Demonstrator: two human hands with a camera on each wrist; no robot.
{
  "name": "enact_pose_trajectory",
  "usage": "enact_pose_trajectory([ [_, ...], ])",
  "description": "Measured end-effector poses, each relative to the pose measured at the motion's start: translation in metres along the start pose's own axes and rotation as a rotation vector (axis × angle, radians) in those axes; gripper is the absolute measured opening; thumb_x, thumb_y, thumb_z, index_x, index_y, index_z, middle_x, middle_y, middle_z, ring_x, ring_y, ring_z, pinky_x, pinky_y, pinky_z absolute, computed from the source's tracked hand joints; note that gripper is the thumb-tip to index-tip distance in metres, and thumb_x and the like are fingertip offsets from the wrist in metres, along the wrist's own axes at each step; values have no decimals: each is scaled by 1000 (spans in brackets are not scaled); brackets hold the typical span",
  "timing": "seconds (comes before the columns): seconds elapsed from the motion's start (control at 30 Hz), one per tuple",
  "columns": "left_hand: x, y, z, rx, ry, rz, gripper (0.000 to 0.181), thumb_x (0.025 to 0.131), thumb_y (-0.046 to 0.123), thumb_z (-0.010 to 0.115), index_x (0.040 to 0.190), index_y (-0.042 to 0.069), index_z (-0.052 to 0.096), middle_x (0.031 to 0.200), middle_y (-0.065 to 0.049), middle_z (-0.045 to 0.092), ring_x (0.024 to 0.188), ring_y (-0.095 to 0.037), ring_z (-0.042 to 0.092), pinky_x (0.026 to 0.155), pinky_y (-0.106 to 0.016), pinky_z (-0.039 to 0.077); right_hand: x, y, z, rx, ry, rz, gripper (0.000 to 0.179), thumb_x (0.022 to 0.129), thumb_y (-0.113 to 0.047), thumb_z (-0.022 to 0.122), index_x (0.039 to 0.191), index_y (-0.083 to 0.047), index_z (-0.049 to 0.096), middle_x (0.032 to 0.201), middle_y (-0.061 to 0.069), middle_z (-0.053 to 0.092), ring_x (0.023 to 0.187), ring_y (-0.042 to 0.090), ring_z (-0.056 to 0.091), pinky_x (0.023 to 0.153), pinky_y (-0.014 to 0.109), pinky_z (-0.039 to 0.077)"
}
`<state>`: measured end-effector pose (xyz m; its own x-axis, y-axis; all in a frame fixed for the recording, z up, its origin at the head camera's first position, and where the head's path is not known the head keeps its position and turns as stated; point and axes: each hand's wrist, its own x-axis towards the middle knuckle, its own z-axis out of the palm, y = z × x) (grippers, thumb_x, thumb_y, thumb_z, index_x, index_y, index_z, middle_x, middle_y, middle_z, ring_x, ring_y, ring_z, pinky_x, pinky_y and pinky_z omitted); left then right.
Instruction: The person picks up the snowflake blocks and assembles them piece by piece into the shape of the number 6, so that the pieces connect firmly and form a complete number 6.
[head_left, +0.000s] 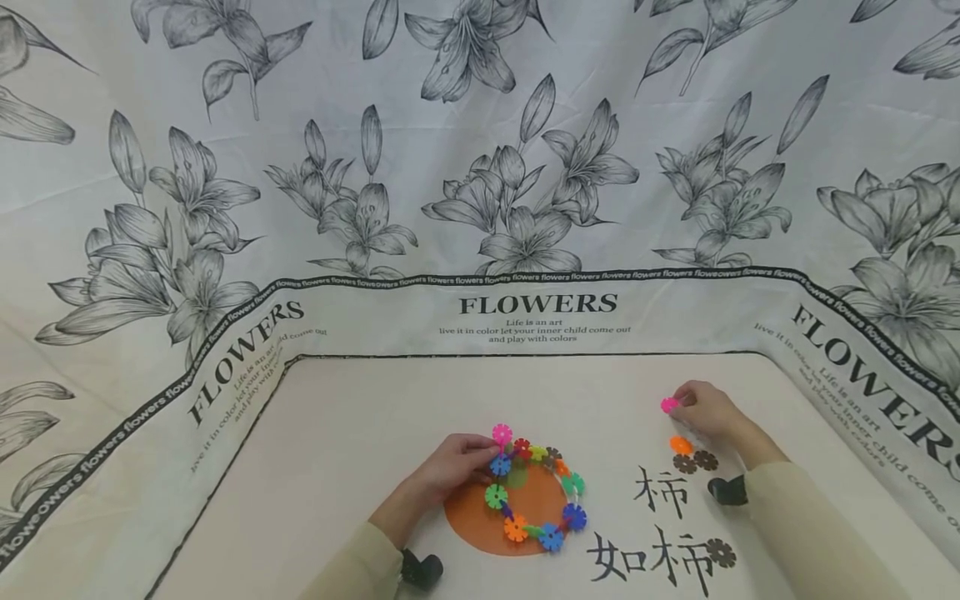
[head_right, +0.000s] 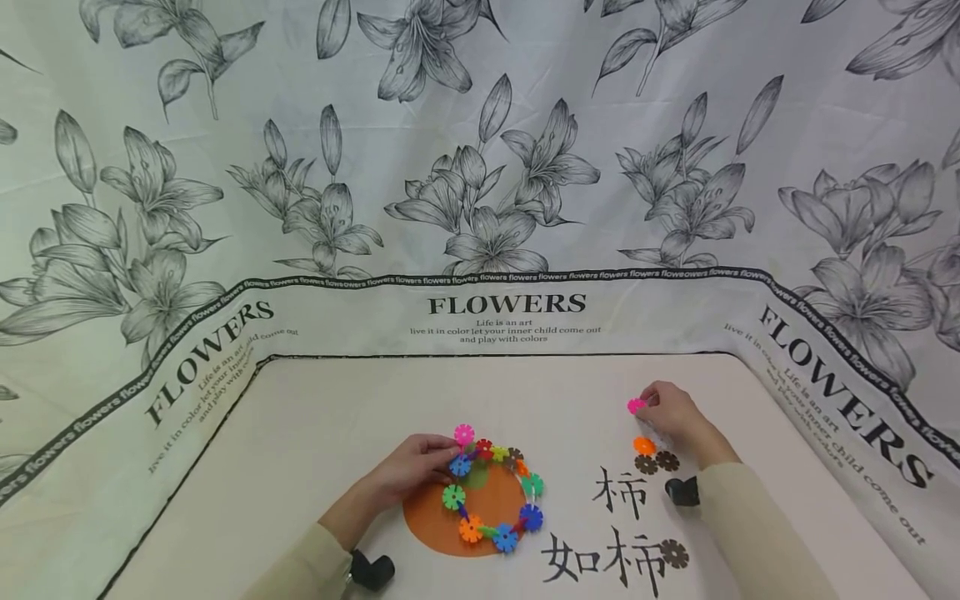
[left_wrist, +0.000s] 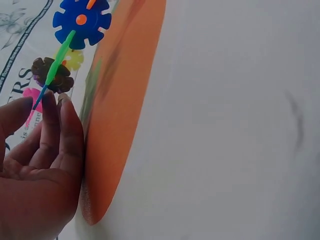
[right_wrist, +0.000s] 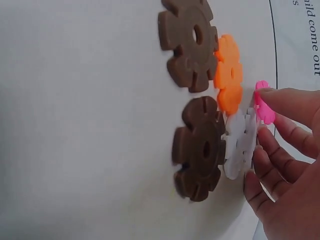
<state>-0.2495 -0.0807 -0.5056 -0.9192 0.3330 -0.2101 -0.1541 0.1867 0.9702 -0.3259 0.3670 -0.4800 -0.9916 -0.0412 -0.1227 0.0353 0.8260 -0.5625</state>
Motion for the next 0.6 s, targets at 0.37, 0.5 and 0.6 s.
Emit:
enact_pose_trajectory([
  [0.37, 0, 0, 0, -5, -18, 22, 33, 104, 23, 62, 131, 4, 64, 108, -7, 72, 86, -19, 68, 82, -32, 60, -6, -9, 4, 31, 95, -106, 36, 101, -18, 63, 123, 10, 56, 113, 28, 64, 98, 36, 62, 87, 52, 55],
  [0.5, 0, 1, -1, 2, -22, 27, 31, 104, 22, 62, 130, 6, 62, 107, -8, 71, 86, -19, 68, 83, -32, 59, -10, -24, 3, 45, 127, -164, 33, 100, -18, 64, 120, 8, 59, 109, 24, 67, 98, 36, 63, 85, 51, 54],
  [0.6, 0, 1, -1, 7, -24, 47, 30, 104, 19, 61, 130, 5, 61, 109, -8, 69, 88, -20, 68, 82, -32, 60, -14, -38, 3, 65, 137, -214, 30, 100, -15, 66, 118, 9, 61, 106, 22, 68, 98, 36, 64, 84, 50, 54],
])
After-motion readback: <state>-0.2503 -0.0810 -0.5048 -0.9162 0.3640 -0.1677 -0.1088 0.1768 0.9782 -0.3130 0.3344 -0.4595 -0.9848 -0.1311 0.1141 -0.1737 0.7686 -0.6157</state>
